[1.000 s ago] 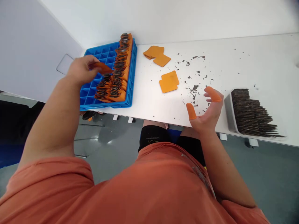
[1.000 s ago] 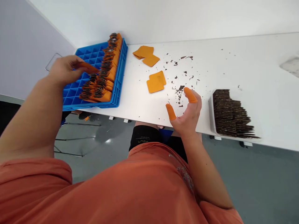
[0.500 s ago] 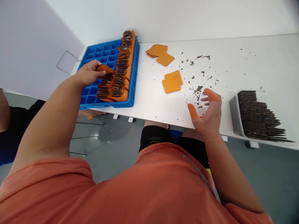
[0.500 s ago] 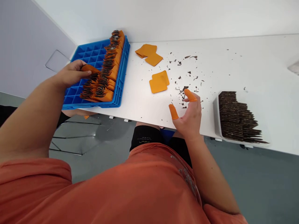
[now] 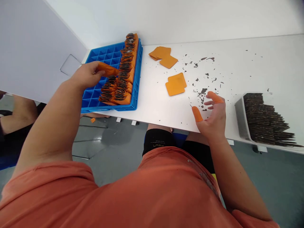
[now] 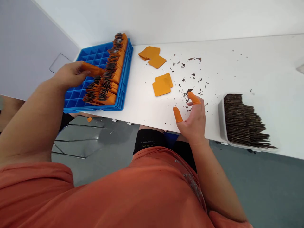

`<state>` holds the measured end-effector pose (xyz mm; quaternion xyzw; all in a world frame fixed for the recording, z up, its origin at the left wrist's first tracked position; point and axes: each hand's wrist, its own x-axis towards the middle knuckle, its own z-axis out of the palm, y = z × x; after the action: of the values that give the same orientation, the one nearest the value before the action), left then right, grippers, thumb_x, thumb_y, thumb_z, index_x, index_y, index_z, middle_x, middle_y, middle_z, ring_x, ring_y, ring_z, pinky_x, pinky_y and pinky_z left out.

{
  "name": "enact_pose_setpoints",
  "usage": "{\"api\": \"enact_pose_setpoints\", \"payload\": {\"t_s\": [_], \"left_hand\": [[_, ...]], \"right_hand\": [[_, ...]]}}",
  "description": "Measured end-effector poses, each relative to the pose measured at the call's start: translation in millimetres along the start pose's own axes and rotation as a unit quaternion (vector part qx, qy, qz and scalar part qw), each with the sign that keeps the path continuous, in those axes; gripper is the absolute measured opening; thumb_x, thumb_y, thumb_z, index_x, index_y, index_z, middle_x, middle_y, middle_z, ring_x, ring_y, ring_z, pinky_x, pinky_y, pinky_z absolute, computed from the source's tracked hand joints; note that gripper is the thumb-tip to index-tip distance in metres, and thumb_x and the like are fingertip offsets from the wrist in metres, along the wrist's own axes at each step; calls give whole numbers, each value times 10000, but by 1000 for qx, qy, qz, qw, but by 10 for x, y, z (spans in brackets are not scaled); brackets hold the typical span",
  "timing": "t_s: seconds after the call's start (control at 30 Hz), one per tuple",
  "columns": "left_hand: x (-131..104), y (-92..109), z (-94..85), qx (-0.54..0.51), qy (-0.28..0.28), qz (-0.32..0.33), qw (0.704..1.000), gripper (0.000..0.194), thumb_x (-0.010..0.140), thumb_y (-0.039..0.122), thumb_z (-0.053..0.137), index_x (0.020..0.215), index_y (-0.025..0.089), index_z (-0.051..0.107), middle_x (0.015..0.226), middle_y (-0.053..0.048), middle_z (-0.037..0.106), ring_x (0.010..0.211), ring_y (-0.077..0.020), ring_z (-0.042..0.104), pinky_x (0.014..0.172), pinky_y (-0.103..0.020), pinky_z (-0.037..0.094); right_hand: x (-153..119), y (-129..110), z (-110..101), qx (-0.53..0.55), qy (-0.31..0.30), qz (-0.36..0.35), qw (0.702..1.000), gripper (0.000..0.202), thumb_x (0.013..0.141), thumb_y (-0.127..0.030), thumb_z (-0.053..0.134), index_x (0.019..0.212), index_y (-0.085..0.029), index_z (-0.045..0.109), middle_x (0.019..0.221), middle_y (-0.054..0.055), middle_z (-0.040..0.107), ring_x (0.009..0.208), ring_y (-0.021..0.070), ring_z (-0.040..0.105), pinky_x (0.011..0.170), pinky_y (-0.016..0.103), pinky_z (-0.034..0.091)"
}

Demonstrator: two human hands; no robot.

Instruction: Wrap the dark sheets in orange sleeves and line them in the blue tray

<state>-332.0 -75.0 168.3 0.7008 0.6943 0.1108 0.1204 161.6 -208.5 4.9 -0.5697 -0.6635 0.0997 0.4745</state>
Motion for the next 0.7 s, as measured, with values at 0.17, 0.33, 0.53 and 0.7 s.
{"api": "enact_pose_setpoints", "payload": {"t_s": [0.17, 0.33, 0.53, 0.7], "left_hand": [[56, 58, -41, 45, -83, -8, 995, 792, 800, 958, 680, 1276, 333, 788, 1251, 93, 808, 1133, -249, 591, 1216, -530, 447], [158, 66, 70, -54, -54, 6, 997, 839, 753, 942, 761, 1208, 239, 804, 1237, 21, 826, 1092, -230, 625, 1214, -544, 502], [81, 103, 86, -83, -52, 9, 995, 779, 790, 884, 792, 1180, 210, 789, 1203, 7, 816, 1091, -224, 616, 1233, -546, 488], [11, 89, 28, -67, -75, 18, 995, 975, 672, 1047, 731, 1163, 206, 775, 1135, -15, 819, 1054, -244, 631, 1111, -522, 547]], "right_hand": [[-3, -4, 0, 5, -8, 14, 1000, 711, 956, -558, 710, 1560, -261, 483, 1411, 152, 611, 1075, 271, 672, 948, 542, 614], [0, 1, 7, 5, -9, 22, 1000, 711, 946, -555, 716, 1553, -260, 491, 1421, 152, 624, 1032, 258, 680, 908, 519, 623], [0, -17, -1, 9, -20, 37, 999, 694, 941, -529, 714, 1539, -258, 488, 1430, 151, 613, 1012, 250, 687, 889, 506, 628], [5, -23, -14, 9, -31, 52, 998, 678, 936, -520, 717, 1521, -267, 490, 1424, 148, 616, 1008, 253, 680, 869, 503, 624]]}}
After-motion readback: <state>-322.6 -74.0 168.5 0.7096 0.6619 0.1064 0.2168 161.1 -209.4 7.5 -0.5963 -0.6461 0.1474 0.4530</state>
